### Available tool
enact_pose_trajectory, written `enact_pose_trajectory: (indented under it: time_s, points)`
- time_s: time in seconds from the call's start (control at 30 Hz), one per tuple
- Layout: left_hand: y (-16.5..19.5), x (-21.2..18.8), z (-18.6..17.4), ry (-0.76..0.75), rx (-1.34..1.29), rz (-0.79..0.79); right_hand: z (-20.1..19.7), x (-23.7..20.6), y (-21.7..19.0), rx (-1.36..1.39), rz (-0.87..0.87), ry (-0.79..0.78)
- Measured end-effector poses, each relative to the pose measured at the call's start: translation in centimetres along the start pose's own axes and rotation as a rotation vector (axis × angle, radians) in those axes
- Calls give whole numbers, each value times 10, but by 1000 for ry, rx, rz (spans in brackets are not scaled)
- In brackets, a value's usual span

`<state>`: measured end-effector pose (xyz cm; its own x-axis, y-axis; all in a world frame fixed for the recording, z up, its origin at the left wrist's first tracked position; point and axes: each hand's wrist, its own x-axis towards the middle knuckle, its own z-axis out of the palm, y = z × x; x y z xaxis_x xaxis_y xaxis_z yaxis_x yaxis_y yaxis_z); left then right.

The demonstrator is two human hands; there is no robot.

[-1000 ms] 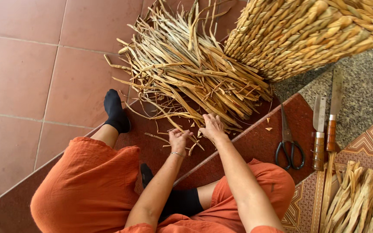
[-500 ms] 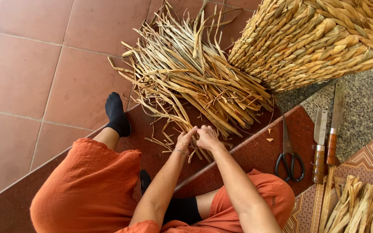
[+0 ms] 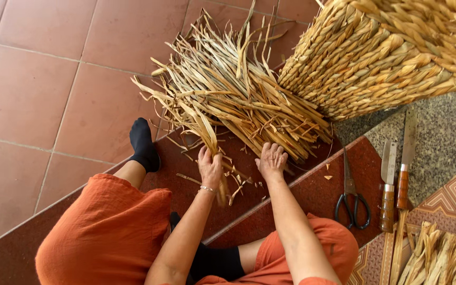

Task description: The person sits on a tiled floor and repeatedly gathers bundles of dried palm leaves, trims their ends with scissors, and sets the trimmed pieces aside. The person also uses a knife to split or separate leaf strands during the process.

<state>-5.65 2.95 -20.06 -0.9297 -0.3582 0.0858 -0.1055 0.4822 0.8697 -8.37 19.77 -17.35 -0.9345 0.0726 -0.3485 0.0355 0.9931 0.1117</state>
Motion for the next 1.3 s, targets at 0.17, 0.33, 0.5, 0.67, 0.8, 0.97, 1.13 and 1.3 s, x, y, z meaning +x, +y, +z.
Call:
enact_pose_trajectory:
  time_s: [0.17, 0.33, 0.5, 0.67, 0.8, 0.97, 1.13, 1.3]
  points:
    - [1, 0, -10, -39, -447, -615, -3, -1, 2, -40, -85, 272]
    - [9, -1, -16, -157, -518, -605, -12, -16, -1, 319, -119, 296]
    - [43, -3, -27, -359, -862, -853, -32, -46, -28, 939, 12, -140]
    - [62, -12, -41, -390, -785, -954, -31, -95, -46, 1002, -119, -184]
    - [64, -24, -36, -368, -1016, -937, -27, -119, -42, 1190, -99, -133]
    - [81, -43, -40, -573, -975, -951, -38, -128, -15, 1064, -178, -173]
    - [101, -51, -68, -1001, -388, -438, -100, -134, 49, 251, -191, -69]
    - [128, -49, -91, -883, -186, 56, -168, -145, 81, -275, -412, 455]
